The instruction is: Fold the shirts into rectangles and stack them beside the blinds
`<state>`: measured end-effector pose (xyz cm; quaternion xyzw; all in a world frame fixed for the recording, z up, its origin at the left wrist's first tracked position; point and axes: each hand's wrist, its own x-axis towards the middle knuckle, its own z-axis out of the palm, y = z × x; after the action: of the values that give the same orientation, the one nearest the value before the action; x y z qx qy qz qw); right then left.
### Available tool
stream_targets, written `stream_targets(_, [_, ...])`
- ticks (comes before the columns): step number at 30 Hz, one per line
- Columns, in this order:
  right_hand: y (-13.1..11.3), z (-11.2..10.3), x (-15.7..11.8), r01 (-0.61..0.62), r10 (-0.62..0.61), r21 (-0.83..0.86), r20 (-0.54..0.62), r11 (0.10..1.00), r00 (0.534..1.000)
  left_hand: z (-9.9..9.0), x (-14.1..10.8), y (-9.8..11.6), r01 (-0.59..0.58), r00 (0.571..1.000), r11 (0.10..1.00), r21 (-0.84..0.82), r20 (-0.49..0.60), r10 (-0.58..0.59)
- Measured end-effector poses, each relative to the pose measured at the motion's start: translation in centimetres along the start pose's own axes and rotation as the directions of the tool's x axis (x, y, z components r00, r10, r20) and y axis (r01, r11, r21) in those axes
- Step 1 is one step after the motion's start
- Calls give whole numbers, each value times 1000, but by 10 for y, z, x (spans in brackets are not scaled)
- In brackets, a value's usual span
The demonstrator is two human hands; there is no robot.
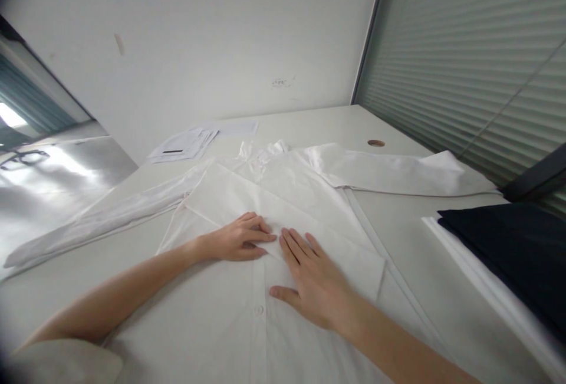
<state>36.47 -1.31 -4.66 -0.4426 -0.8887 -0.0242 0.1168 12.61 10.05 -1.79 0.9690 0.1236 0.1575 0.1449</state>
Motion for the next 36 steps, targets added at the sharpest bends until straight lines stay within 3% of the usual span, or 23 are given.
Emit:
stream_targets(12, [10, -16, -63, -62, 60, -56, -36, 996, 998, 3, 2, -6, 63, 996, 978, -197, -46, -73])
stream_targets(15, [11, -17, -66, -63, 61, -61, -40, 996, 997, -2, 2, -22, 92, 989, 956, -277, -83, -119])
stream_targets(17, [11, -16, -65, -58, 55, -65, -45, 996, 997, -10, -4, -44, 169, 970, 971, -167, -148, -194])
stream_targets(19, [11, -16, -64, -55, 52, -59, -45, 997, 998, -20, -18, -72, 330, 927, 940, 90, -221, -304])
stream_targets(22, [11, -16, -65, -63, 62, -27, -41, 998, 997, -36, -47, -111, 588, 808, 717, 374, -235, -540])
stream_targets(23, [11, -15, -65, -67, 66, -14, -40, 998, 997, -39, -56, -121, 660, 744, 627, 414, -244, -622])
stream_targets(25, [11, -15, -66, -72, 72, 5, -37, 997, 997, -42, -68, -135, 730, 659, 529, 433, -239, -713])
stream_targets(28, [12, -15, -66, -76, 76, 7, -30, 997, 997, -41, -74, -139, 761, 604, 471, 446, -220, -766])
stream_targets(32, [14, -17, -66, -73, 73, 2, -10, 997, 997, -39, -70, -130, 756, 629, 492, 432, -272, -728])
stream_targets(36, [17, -20, -65, -74, 72, 47, 34, 996, 997, -39, -65, -115, 685, 725, 585, 434, -486, -488])
